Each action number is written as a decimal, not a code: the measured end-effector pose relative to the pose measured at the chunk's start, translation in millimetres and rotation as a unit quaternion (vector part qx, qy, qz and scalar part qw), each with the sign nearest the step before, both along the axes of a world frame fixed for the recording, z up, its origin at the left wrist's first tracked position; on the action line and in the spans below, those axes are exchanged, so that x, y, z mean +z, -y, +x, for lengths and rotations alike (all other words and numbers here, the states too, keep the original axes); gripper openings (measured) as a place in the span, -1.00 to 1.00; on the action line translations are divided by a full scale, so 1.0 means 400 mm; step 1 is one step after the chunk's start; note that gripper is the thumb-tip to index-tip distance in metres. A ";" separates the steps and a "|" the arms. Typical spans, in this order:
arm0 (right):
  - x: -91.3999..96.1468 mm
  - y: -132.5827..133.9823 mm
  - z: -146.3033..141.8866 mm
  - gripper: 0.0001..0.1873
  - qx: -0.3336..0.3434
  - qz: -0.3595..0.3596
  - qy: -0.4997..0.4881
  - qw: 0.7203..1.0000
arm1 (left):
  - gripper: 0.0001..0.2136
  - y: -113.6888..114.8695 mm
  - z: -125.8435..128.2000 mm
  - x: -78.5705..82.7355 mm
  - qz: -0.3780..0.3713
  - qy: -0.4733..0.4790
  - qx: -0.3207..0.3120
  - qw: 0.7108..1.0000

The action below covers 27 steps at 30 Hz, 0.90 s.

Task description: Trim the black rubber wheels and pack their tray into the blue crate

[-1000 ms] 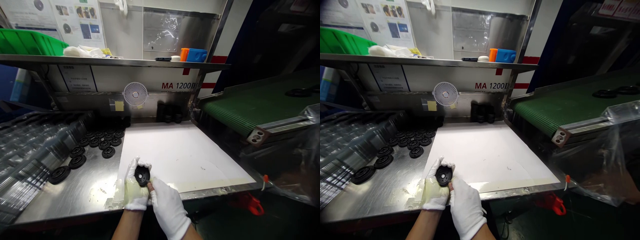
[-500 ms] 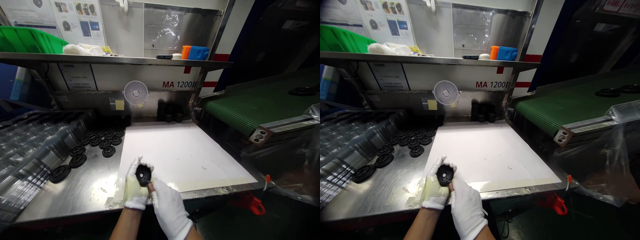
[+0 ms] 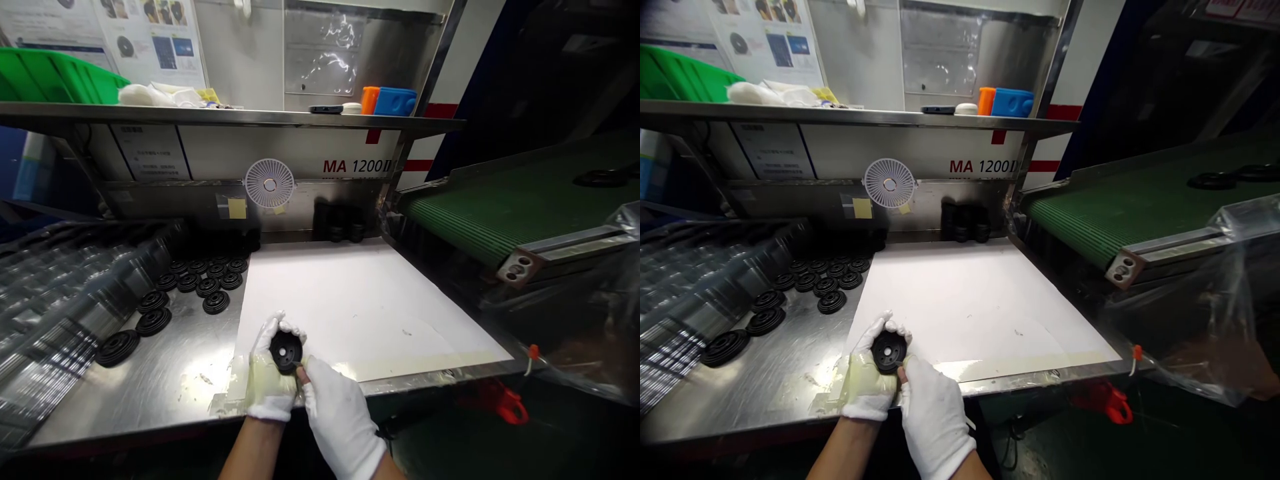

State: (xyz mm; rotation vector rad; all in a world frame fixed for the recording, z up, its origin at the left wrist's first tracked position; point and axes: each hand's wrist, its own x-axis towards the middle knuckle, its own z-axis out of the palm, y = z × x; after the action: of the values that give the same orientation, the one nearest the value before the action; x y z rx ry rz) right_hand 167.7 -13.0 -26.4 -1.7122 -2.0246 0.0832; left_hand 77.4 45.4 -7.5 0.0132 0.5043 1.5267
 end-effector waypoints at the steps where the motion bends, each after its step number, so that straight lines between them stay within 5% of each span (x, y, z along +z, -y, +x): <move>1: 0.001 0.003 -0.006 -0.80 0.001 0.005 0.001 1.000 | -0.88 -0.001 0.004 0.000 0.005 0.000 0.018 1.000; 4: 0.008 0.004 -0.008 -0.75 0.005 0.013 0.006 1.000 | -0.83 0.001 -0.002 -0.001 0.028 -0.024 0.041 0.998; 9: 0.019 -0.010 0.030 -0.79 0.005 0.013 0.008 1.000 | -0.73 0.008 -0.029 0.004 0.038 -0.010 -0.116 0.992; 14: 0.005 -0.001 0.017 -0.75 -0.007 0.014 0.004 1.000 | -0.91 -0.006 -0.009 0.003 0.012 0.013 -0.059 0.998; 18: -0.005 0.004 -0.004 -0.77 0.001 0.022 -0.011 1.000 | -0.88 -0.009 -0.003 0.002 0.016 0.005 -0.001 1.000; 23: 0.001 -0.008 0.023 -0.76 0.011 0.029 -0.017 0.999 | -0.75 0.005 -0.027 0.006 0.013 -0.015 -0.103 0.994; 27: -0.003 -0.009 0.036 -0.73 -0.003 0.021 -0.016 1.000 | -0.86 0.001 -0.011 0.002 0.020 -0.010 -0.071 0.997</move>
State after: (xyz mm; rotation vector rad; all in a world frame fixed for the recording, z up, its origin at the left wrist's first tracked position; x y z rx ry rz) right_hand 181.9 -9.4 -27.6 -1.6815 -1.9831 0.0662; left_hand 72.9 44.8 -6.6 0.0941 0.4798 1.3974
